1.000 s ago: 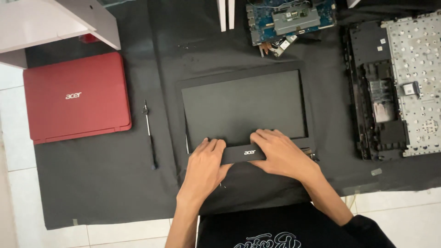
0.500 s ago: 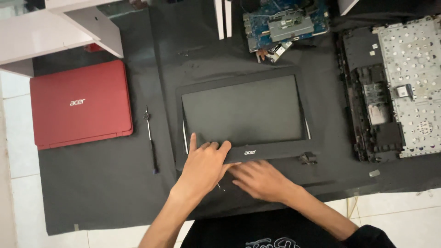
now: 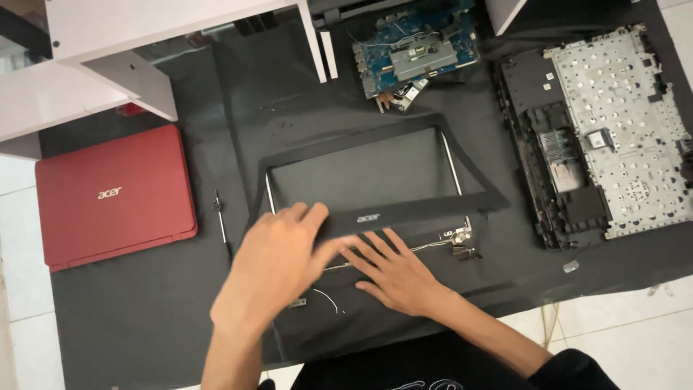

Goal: The person disassembles a laptop by using a screwdriver to remove screws from the bottom casing and the screen bezel. They remove the bottom cover, disconnect internal components, and separate the screen frame from the display panel, placing the parts on a black mat.

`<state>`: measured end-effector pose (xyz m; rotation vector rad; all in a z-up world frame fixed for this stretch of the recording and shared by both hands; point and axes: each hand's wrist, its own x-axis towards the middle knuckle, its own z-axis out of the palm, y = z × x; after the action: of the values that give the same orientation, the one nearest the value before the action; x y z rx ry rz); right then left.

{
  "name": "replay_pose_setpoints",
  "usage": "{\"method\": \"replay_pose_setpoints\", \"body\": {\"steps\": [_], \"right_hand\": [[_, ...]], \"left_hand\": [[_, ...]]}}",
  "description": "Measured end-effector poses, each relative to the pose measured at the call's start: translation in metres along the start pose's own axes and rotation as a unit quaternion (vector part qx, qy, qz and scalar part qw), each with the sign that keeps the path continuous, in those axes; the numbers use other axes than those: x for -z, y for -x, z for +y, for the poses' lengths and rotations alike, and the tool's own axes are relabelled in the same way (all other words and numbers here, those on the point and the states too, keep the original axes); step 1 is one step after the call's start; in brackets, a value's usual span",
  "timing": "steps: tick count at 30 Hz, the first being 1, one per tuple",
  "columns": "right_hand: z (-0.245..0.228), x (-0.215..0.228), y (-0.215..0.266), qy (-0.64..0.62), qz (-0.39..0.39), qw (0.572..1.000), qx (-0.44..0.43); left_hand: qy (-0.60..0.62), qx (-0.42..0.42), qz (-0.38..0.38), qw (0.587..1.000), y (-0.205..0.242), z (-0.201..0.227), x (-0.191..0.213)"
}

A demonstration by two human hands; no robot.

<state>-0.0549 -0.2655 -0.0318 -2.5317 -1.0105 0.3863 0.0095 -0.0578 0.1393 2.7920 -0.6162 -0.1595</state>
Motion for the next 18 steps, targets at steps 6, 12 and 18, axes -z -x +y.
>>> {"method": "replay_pose_setpoints", "body": {"steps": [6, 12, 18], "right_hand": [[-0.002, 0.006, -0.001, 0.035, 0.104, 0.993, 0.049], [-0.004, 0.008, 0.000, 0.048, 0.093, 0.993, 0.046], [-0.002, 0.006, 0.000, 0.050, 0.109, 0.992, 0.049]], "left_hand": [[-0.026, 0.005, -0.049, 0.998, -0.028, 0.005, 0.033], [-0.044, 0.029, -0.123, 0.991, -0.051, 0.017, 0.064], [-0.028, -0.009, -0.086, 0.996, -0.064, 0.016, 0.073]]}}
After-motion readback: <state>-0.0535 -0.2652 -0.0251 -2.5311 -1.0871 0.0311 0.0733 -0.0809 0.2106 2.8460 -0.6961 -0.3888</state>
